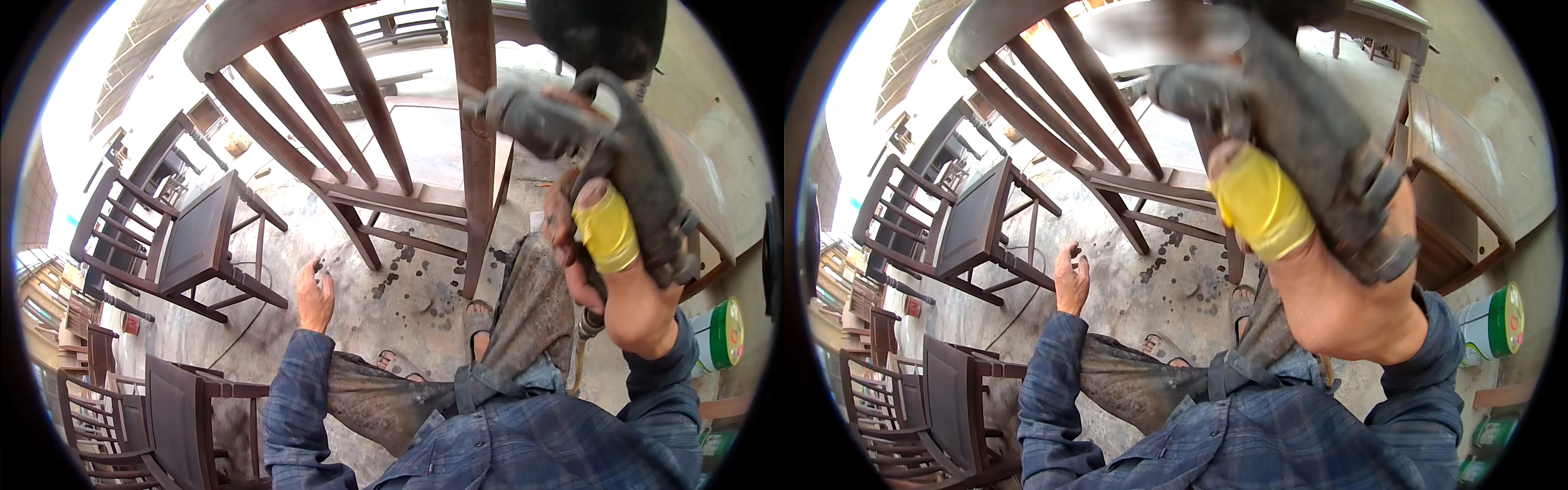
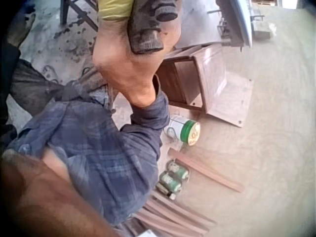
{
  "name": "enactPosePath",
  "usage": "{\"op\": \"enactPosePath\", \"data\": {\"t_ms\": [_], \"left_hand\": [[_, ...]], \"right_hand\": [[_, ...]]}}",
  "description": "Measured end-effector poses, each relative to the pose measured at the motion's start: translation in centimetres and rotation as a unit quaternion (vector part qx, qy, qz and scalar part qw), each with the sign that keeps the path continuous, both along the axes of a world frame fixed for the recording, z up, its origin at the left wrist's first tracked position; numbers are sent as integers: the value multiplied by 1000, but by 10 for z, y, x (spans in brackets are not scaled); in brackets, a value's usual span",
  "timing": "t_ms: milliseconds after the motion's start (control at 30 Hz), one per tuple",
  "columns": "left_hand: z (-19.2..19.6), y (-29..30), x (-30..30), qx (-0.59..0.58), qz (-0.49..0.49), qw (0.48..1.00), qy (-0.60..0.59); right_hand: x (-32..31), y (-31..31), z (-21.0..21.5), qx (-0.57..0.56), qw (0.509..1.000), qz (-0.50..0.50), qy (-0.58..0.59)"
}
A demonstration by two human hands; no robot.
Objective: The person uses a spray gun to apply a dark finish to a wooden chair. They rotate the chair to coat the legs, seat, and backrest evenly, then set the chair upright.
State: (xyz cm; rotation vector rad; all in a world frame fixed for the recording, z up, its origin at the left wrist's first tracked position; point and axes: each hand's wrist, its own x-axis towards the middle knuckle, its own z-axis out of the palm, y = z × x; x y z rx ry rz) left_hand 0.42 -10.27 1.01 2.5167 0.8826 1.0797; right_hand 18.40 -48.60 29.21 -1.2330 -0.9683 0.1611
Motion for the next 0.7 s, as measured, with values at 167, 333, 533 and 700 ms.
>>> {"op": "enactPosePath", "data": {"t_ms": [167,333,533,700], "left_hand": [[-1,1,-4,13,-8,1000,7],[0,0,-6,4,-10,1000,23],[2,-4,-5,-47,-22,999,0],[1,-4,-2,-31,-29,999,7]], "right_hand": [[11,11,0,71,996,2,-49],[21,21,-25,77,996,22,-48],[8,4,-63,-100,994,30,11],[-4,15,-79,-92,994,53,-9]]}}
